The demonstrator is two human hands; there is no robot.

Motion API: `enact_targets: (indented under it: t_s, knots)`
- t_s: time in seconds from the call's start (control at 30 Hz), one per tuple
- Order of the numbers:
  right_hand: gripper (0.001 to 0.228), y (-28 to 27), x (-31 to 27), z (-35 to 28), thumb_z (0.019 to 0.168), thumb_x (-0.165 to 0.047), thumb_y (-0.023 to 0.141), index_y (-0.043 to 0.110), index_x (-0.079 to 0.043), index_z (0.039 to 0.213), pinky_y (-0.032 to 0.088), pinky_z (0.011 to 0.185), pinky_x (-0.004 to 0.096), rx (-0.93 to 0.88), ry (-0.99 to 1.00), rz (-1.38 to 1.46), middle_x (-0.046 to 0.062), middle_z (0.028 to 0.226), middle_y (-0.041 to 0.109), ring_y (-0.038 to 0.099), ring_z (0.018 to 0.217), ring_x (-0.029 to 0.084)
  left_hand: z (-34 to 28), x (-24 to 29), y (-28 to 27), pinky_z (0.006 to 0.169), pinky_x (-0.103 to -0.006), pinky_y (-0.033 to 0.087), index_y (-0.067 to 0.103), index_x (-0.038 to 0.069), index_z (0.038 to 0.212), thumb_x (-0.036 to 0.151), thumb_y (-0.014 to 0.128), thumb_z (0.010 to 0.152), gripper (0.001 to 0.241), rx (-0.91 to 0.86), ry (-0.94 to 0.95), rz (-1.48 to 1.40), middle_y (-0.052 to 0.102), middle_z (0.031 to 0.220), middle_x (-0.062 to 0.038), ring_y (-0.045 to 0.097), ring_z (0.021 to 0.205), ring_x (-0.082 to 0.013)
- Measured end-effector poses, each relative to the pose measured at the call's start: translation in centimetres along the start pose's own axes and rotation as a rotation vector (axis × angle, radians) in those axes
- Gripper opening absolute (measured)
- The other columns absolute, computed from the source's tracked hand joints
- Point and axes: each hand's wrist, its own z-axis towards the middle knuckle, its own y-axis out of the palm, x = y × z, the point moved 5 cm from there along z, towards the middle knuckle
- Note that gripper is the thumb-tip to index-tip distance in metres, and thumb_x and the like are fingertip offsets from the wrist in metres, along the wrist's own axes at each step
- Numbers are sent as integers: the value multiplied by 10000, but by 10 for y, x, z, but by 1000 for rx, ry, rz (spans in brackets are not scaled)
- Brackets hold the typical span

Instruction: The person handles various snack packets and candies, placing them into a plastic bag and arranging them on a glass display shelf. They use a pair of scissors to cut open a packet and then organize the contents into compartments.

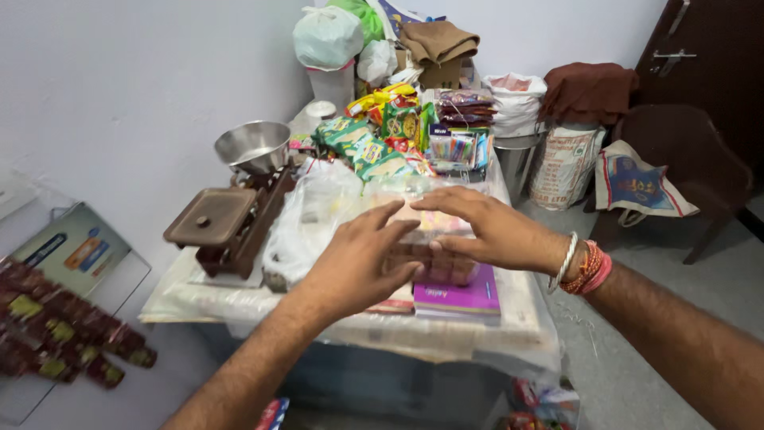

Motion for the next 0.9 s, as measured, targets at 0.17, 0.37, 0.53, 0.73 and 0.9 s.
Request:
enact_targets:
  t_s: [0.17, 0.37, 0.53, 0.73, 0.9]
  knots:
    - [593, 15, -58, -39, 907, -307, 707, 545, -129, 1449, 431, 1107, 444, -82, 37, 32, 140, 1405, 596, 561, 1306, 335, -48, 45, 1, 1085, -523, 394, 572, 87, 1375, 330, 769, 855, 608, -7, -11, -69, 495, 1495, -225, 492, 1344, -430]
    - [594, 0, -106, -100, 934, -290, 705, 530, -92, 1466, 420, 1129, 461, -68, 34, -68, 170, 1439, 579, 535, 1349, 356, -67, 102, 13, 1128, -522, 394, 565, 84, 1400, 331, 772, 890, 604, 28, 101, -149, 494, 1498, -234, 484, 1381, -430]
    - [573, -28, -134, -149, 937, -279, 698, 539, -65, 1444, 432, 1129, 462, -78, 114, -91, 171, 1435, 584, 544, 1343, 355, -62, 150, 26, 1111, -519, 404, 582, 85, 1370, 323, 774, 897, 564, 4, 130, -208, 490, 1516, -231, 488, 1379, -431]
    - [587, -54, -153, -218, 936, -302, 717, 535, -39, 1428, 445, 1110, 460, -39, 224, -131, 185, 1436, 576, 553, 1337, 364, -55, 212, 56, 1113, -510, 417, 581, 83, 1366, 336, 773, 901, 562, -30, 173, -286, 483, 1518, -240, 494, 1365, -436]
    - [583, -77, -162, -288, 919, -234, 725, 540, -27, 1432, 452, 1093, 462, 21, 279, -159, 209, 1427, 569, 552, 1321, 383, -41, 278, 94, 1108, -523, 412, 577, 66, 1373, 333, 775, 916, 566, -20, 225, -324, 477, 1501, -273, 494, 1352, -455]
